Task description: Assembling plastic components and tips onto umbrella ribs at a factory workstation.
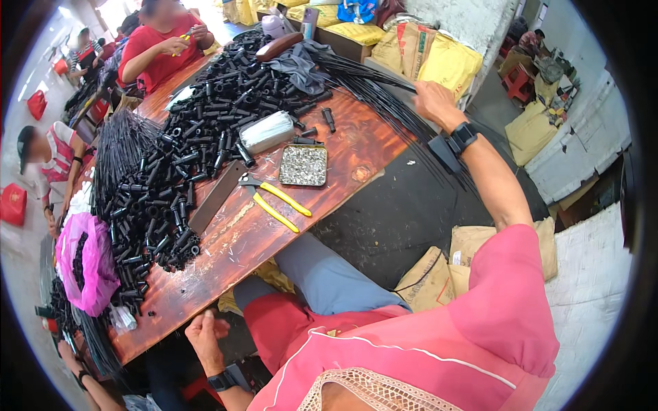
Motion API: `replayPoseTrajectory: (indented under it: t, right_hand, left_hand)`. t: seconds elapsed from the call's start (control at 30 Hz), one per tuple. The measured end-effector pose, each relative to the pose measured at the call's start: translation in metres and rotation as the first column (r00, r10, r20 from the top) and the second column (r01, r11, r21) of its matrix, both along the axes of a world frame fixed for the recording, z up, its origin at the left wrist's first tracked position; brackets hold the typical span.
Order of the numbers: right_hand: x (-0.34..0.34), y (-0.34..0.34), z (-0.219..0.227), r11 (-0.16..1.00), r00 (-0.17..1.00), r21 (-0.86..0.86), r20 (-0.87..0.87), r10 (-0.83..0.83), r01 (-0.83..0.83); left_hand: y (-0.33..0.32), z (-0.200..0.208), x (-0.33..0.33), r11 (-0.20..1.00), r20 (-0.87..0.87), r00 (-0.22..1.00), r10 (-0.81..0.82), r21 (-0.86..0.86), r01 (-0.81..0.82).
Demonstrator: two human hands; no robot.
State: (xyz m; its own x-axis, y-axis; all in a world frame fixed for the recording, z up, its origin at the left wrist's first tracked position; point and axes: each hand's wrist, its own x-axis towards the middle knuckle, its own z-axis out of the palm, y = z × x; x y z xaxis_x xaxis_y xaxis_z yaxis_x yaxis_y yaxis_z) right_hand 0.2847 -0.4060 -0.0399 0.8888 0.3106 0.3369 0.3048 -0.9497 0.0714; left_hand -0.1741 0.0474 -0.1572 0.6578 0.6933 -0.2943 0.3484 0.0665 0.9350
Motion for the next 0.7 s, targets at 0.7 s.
replayPoseTrajectory:
  t: [0.7]
  right_hand:
    - [-0.032,-0.022,0.049,0.278,0.976,0.948,-0.191,0.105,0.156]
  left_hand:
    - [-0.145,0.043,0.216,0.442,-0.056,0.862,-0.505,0.840,0.313]
